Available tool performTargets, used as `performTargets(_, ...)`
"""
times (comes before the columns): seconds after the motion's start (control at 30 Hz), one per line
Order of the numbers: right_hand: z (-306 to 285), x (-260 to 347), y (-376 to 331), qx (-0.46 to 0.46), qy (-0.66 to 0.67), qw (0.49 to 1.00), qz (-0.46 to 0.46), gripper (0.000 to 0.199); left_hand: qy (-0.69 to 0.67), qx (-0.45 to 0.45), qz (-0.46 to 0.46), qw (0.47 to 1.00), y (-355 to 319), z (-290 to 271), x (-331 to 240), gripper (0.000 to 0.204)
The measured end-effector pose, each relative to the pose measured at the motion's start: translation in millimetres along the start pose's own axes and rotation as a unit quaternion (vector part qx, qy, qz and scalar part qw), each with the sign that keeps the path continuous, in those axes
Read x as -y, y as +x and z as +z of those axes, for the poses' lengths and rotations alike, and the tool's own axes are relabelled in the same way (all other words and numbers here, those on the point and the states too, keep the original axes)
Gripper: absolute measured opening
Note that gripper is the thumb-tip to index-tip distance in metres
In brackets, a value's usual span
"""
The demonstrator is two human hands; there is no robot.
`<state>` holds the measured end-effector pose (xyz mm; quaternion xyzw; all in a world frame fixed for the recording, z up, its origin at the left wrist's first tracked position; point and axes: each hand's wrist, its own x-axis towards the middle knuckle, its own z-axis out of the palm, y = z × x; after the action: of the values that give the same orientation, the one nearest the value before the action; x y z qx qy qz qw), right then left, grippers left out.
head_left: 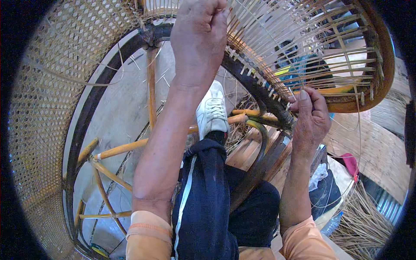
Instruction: The recorder is weaving and repairing a rattan chair frame using thin strips of material, a knife, and a hammer.
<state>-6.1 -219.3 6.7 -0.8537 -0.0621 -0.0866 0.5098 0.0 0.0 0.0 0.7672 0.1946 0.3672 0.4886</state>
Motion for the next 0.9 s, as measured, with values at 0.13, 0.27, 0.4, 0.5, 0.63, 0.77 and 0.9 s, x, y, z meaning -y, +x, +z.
performTargets(0.13,-3,4,5,-0.005,0.0,1.0,-0.023,0.014,-0.004,-0.037,0.077,0.996,-5,15,10,0.017)
performTargets(0.27,-4,4,7,-0.005,-0.025,0.999,-0.025,0.014,0.002,-0.022,0.067,0.998,-7,18,9,0.017)
performTargets(0.4,-2,5,8,-0.008,-0.046,0.999,-0.027,0.015,0.006,-0.029,0.088,0.996,-6,17,8,0.018)
performTargets(0.5,-2,2,8,-0.009,-0.032,0.999,-0.025,0.016,-0.029,-0.027,0.058,0.998,-6,14,7,0.018)
performTargets(0.63,2,7,4,-0.001,-0.03,0.999,-0.012,0.016,0.051,-0.056,0.173,0.982,6,15,24,0.017)
performTargets(0.77,0,-1,3,0.002,-0.016,1.0,-0.008,0.016,-0.011,0.134,-0.037,0.99,19,0,7,0.014)
performTargets(0.9,4,1,2,-0.003,0.008,1.0,-0.01,0.015,-0.06,0.229,-0.108,0.966,37,-18,2,0.013)
